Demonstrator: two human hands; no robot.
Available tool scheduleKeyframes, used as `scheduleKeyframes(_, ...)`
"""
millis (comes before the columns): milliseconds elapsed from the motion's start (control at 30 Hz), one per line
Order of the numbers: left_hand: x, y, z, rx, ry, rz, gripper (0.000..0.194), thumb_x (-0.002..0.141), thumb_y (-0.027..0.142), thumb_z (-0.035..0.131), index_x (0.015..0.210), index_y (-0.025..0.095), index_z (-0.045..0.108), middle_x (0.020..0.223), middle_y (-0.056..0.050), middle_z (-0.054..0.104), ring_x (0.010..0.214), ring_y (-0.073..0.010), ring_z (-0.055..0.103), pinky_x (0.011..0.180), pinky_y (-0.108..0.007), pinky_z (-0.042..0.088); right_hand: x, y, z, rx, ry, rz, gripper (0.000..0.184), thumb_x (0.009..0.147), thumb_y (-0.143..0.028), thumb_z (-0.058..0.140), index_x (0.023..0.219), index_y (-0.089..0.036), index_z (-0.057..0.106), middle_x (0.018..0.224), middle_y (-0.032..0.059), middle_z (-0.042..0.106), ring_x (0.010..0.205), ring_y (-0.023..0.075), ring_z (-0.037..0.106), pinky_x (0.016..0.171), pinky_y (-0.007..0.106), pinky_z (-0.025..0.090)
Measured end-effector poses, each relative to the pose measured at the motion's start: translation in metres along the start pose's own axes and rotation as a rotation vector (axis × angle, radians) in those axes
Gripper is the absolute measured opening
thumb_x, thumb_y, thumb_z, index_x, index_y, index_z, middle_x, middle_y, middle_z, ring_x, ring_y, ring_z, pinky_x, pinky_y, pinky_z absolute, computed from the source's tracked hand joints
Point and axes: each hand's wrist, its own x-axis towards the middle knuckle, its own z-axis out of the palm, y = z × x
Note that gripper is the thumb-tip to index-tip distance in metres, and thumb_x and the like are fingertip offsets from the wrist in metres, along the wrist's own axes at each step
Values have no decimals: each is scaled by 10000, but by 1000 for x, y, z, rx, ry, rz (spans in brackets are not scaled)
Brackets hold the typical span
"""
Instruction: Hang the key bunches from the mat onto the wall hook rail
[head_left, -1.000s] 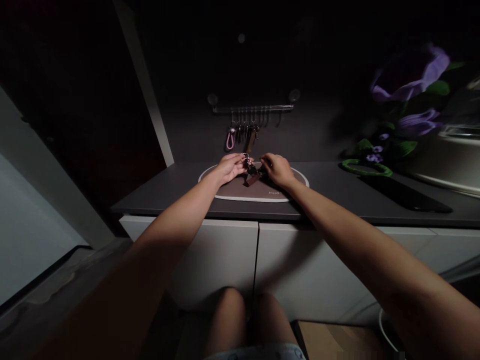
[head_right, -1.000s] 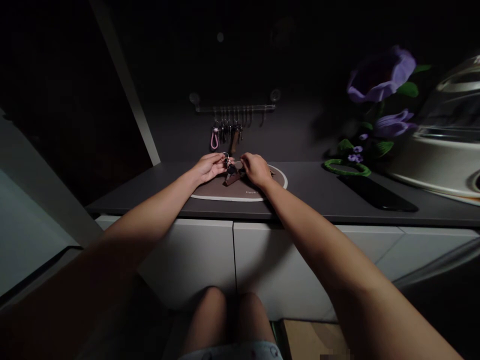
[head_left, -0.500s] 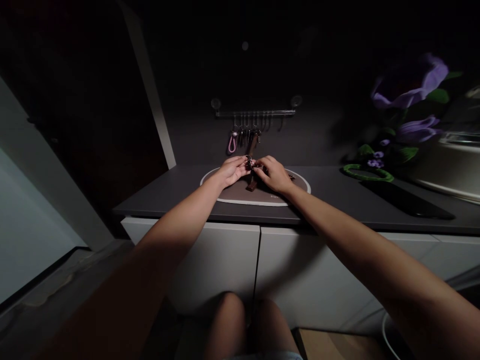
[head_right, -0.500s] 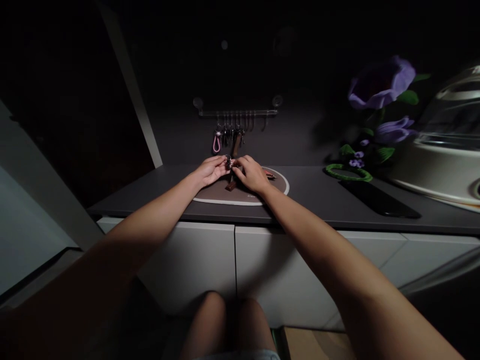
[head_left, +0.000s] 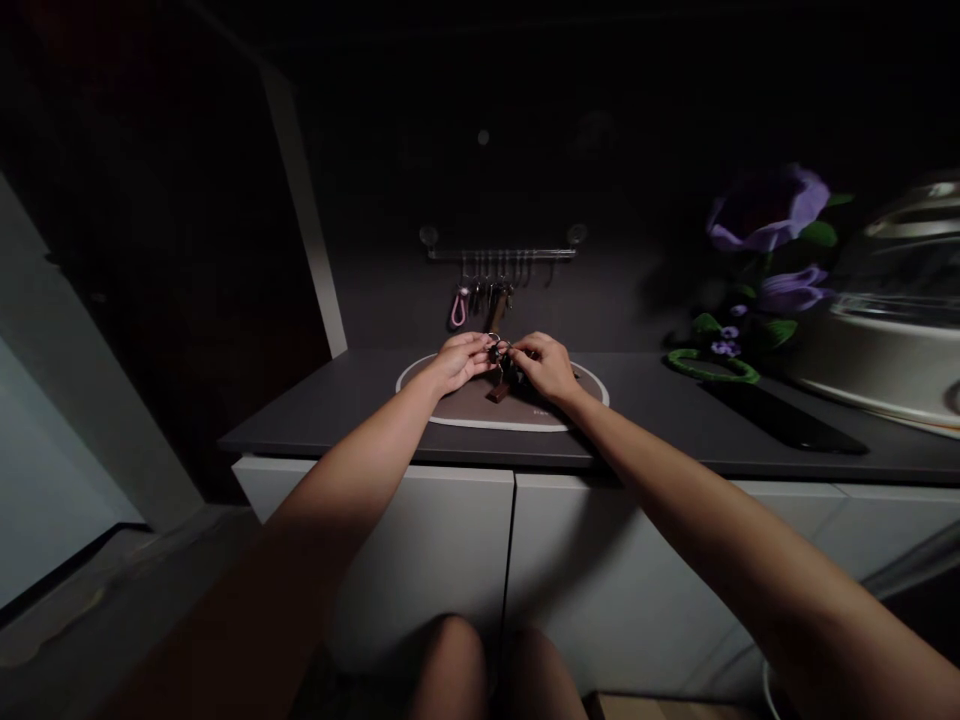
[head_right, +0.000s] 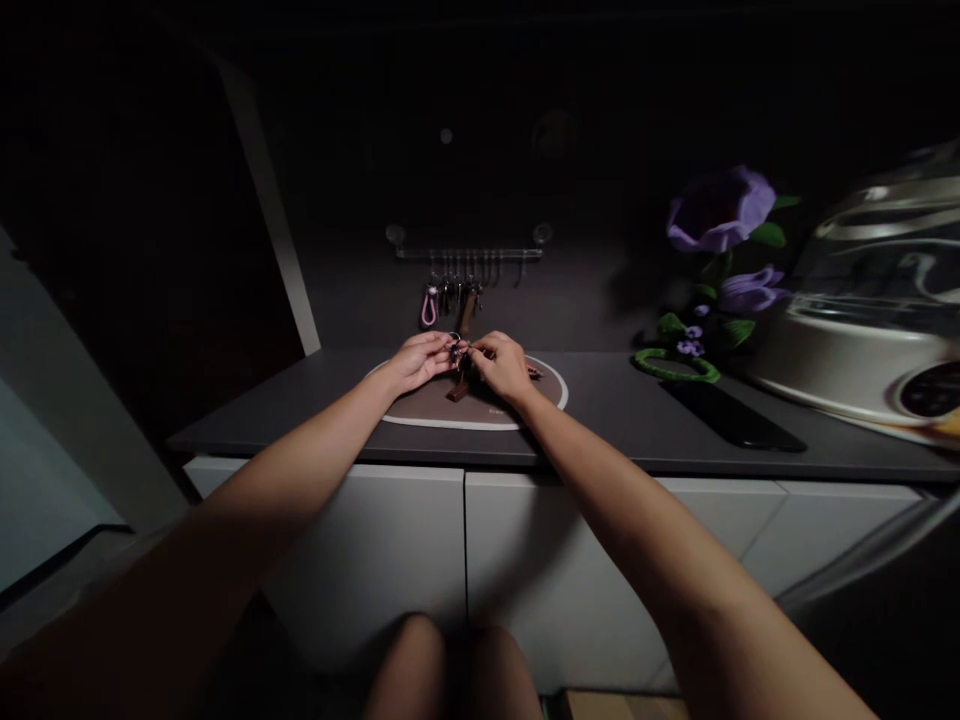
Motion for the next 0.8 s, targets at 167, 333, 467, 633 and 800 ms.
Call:
scheduleKeyframes(167,-1,2,4,52,30,9,29,785,122,536,762,105,534,750,-57,637,679,-105,606,736,-325,489,3,0,-3,173,81,89,166,727,-287,544,701,-168,657,788,38,624,785,143,554,762,270,402)
scheduleKeyframes(333,0,0,5,62,25,28,42,752,144,584,759,110,560,749,-40,623,677,-102,596,684,-285,487,7,-4,-3,430,125,260,174,677,-340,592,692,-175,645,789,26,631,789,151,559,772,281,409)
scheduleKeyframes(467,-2,0,8,72,8,35,97,705,175,642,755,115,585,698,-21,607,641,-97,578,669,-275,481,11,-6,-4,629,119,368,222,644,-375,635,742,-176,649,775,16,643,750,139,561,758,270,414)
scheduleKeyframes(633,0,-1,9,52,-20,51,145,678,184,672,789,125,601,763,-31,623,675,-106,590,717,-302,480,19,-2,-1,834,101,398,261,610,-389,676,771,-187,638,766,5,641,696,121,565,686,239,430)
scheduleKeyframes(800,-1,0,10,37,0,41,116,701,148,646,801,129,591,732,-23,623,671,-99,600,774,-322,476,31,4,2,1028,127,441,262,606,-363,687,776,-192,583,689,-23,617,605,88,564,597,208,427)
